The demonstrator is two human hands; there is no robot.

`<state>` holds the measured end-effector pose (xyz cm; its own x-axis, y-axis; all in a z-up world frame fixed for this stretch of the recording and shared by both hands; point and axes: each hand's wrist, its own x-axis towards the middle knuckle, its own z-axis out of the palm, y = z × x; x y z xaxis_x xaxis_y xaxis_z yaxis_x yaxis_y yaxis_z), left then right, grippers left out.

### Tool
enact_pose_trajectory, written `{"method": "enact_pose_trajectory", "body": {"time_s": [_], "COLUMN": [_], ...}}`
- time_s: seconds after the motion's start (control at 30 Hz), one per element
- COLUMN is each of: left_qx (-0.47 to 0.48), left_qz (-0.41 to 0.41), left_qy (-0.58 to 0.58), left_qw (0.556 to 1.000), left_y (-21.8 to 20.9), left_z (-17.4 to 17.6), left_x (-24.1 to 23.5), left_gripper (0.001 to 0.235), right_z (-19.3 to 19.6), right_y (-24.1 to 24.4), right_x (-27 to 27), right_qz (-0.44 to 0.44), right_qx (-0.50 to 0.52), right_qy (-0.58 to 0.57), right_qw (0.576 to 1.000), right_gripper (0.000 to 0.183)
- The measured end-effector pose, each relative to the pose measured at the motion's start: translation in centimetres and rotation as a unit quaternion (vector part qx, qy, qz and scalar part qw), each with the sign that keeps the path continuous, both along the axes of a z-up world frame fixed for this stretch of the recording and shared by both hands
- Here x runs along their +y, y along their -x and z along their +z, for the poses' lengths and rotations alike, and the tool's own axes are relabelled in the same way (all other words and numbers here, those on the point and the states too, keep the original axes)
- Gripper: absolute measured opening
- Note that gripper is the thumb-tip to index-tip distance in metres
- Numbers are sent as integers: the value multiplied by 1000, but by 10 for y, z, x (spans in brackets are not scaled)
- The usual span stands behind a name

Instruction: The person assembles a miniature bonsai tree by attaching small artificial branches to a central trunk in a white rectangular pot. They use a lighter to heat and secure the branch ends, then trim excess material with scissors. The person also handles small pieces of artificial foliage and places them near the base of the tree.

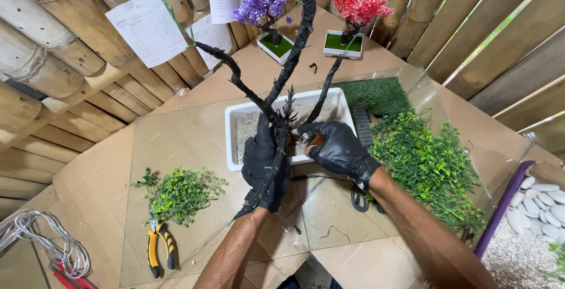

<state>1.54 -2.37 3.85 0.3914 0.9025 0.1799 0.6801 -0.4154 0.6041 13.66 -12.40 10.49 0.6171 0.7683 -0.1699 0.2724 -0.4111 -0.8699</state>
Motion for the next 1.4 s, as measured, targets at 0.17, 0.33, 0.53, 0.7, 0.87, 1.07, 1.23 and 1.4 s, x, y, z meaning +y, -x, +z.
{"method": "enact_pose_trajectory", "body": {"time_s": [0.17,0.33,0.53,0.7,0.87,1.07,1.23,1.4], "left_qx": [37,22,17,12,-3,19,4,13], "left_qz": [46,47,62,71,76,32,-12,-39], "left_qy": [-78,-107,-134,-139,-144,-47,18,49], "left_qw": [995,993,989,988,987,998,1000,998], "left_y": [-5,-6,-8,-7,-7,-1,8,10], "left_z": [-17,-28,-33,-36,-38,-9,14,24], "left_x": [0,4,5,4,5,-1,-1,-3], "left_gripper": [59,60,59,60,66,71,64,62], "right_z": [10,-7,-23,-20,-10,-29,-21,-19], "right_y": [3,2,-9,-4,-2,-12,-14,-10], "right_x": [0,5,6,6,2,-4,-2,-5], "right_qz": [19,15,-2,0,27,-5,-8,-12], "right_qx": [-35,-41,-43,-46,-38,-17,-4,6], "right_qy": [41,-9,-42,-35,-45,-58,-69,-66], "right_qw": [998,999,998,998,998,998,998,998], "right_gripper": [41,40,40,38,43,44,43,45]}}
